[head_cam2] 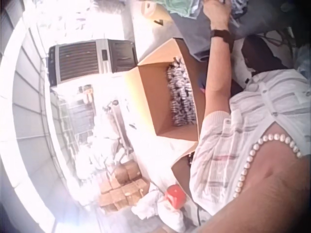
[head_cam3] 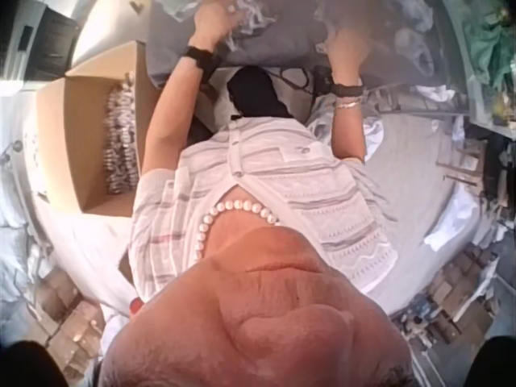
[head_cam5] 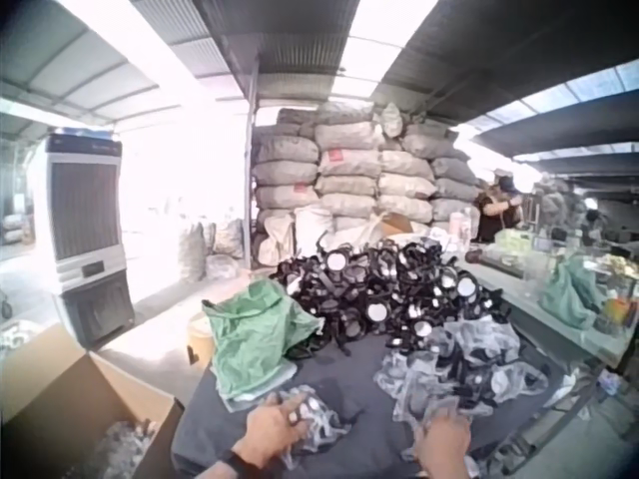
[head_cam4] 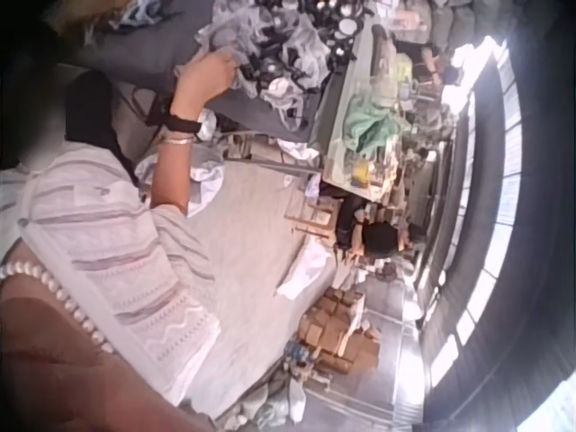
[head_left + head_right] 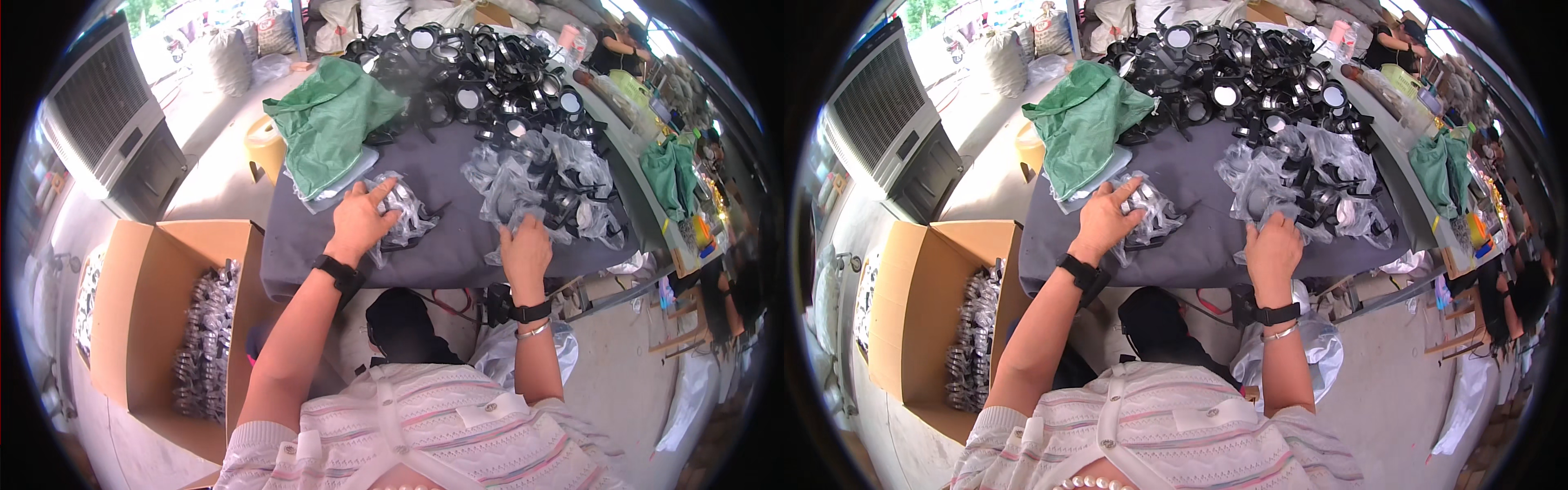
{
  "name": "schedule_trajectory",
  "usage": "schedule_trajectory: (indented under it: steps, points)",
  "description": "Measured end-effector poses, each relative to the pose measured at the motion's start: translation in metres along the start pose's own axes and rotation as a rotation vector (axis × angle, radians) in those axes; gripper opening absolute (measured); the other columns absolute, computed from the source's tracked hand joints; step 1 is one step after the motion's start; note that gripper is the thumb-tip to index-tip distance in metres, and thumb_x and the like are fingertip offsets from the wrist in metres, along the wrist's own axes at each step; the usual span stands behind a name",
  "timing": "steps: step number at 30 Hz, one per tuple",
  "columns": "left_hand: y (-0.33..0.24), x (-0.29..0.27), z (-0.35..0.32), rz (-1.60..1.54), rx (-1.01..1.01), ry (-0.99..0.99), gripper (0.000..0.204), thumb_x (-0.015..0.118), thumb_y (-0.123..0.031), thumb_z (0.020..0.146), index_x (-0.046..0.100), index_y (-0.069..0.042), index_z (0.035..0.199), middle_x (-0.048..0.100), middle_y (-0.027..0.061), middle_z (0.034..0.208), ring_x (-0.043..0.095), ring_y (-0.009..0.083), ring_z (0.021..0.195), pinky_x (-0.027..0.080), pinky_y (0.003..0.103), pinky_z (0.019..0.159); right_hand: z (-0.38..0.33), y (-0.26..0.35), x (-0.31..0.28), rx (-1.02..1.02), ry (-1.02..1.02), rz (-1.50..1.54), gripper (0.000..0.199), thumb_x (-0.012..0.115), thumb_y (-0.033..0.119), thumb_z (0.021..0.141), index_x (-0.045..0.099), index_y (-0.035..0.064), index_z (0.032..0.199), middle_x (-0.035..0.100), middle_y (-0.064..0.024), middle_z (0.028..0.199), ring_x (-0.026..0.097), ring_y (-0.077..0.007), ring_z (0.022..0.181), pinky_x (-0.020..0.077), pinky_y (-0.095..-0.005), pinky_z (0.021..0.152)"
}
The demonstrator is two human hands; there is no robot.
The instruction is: The person is seen putting small plastic products into bags and then packing the bags into a large cardboard box.
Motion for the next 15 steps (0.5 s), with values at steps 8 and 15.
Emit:
schedule_trajectory:
  steps: [8,15]
  points:
    - [0.000,0.000,0.000,0.001,-0.007,-0.008,0.060,0.075,-0.028,0.069,0.060,-0.027,0.127,0.057,0.0134,0.090,0.061,0.0320,0.088,0.051,0.041,0.076,-0.008,0.001,0.013,0.109,0.113,0.491,0.078,0.078,0.020,0.072,0.037,-0.0076,0.132,0.060,-0.0301,0.110,0.058,-0.0442,0.102,0.0458,-0.0460,0.087]
    - [0.000,0.004,0.001,-0.029,0.031,-0.023,0.059,0.075,-0.030,0.069,0.060,-0.027,0.126,0.057,0.0139,0.097,0.059,0.0335,0.089,0.052,0.042,0.073,-0.028,-0.013,0.051,-0.021,0.007,0.460,0.060,0.076,0.013,0.072,0.049,-0.0026,0.122,0.056,-0.0261,0.120,0.054,-0.0407,0.110,0.0434,-0.0440,0.092]
Point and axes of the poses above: each hand's wrist, its own z-axis towards the middle knuckle, its own x-axis out of the palm, y = z × x, the point moved 1 cm from there along z, towards the middle knuckle
